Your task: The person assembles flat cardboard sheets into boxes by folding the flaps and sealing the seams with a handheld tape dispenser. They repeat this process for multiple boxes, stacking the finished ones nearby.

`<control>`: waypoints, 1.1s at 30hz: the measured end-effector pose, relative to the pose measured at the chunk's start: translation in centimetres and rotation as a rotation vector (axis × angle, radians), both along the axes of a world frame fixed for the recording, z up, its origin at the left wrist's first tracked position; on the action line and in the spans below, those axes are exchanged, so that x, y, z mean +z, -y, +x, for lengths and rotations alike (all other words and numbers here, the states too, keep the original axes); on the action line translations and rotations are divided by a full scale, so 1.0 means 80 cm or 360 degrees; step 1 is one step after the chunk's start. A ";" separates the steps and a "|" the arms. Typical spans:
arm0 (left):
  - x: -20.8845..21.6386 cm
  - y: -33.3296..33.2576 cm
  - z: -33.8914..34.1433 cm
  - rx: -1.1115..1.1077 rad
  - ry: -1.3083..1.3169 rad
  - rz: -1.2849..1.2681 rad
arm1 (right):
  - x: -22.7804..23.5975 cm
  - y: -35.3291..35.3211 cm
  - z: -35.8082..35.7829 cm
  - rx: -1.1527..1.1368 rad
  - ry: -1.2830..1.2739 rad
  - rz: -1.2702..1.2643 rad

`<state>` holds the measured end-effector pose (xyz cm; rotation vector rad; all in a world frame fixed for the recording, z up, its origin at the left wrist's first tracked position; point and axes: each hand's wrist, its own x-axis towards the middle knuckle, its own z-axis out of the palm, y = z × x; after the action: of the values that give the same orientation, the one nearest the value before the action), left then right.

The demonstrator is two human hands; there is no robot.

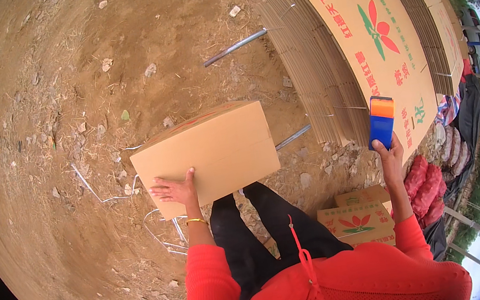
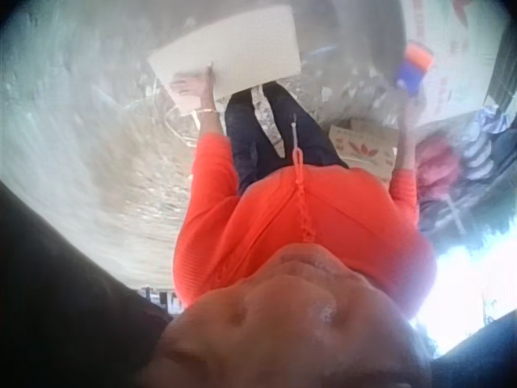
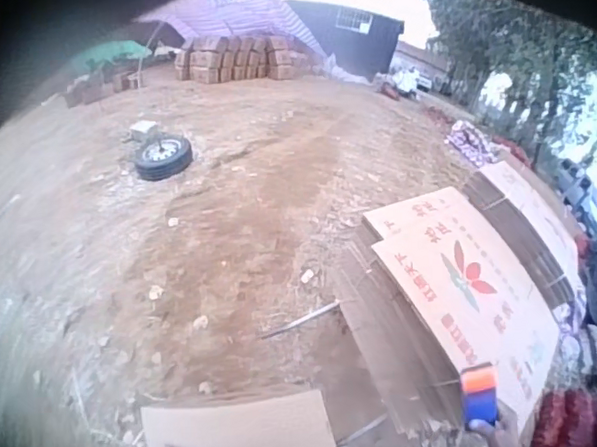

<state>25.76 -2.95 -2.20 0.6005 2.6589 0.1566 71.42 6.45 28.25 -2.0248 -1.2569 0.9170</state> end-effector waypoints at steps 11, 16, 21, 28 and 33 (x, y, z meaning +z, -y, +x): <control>0.013 0.000 0.012 -0.0046 -0.0033 0.0216 | 0.013 -0.033 -0.227 0.0431 -0.0306 -0.0214; 0.015 -0.002 0.013 -0.0026 0.0026 0.0167 | 0.033 -0.050 -0.271 0.0525 -0.0243 -0.0284; 0.021 -0.005 0.011 -0.0036 0.0057 0.0175 | 0.014 -0.055 -0.306 0.0600 -0.0266 -0.0342; 0.038 -0.017 0.009 0.0038 0.0138 0.0126 | -0.028 -0.065 -0.366 0.0835 -0.0283 -0.0578; 0.037 -0.016 0.008 0.0131 0.0131 0.0274 | -0.037 -0.067 -0.390 0.0939 -0.0196 -0.0668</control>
<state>26.43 -1.71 0.72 0.5259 2.6082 0.4279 40.20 11.78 25.27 -1.8683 -1.7436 1.6714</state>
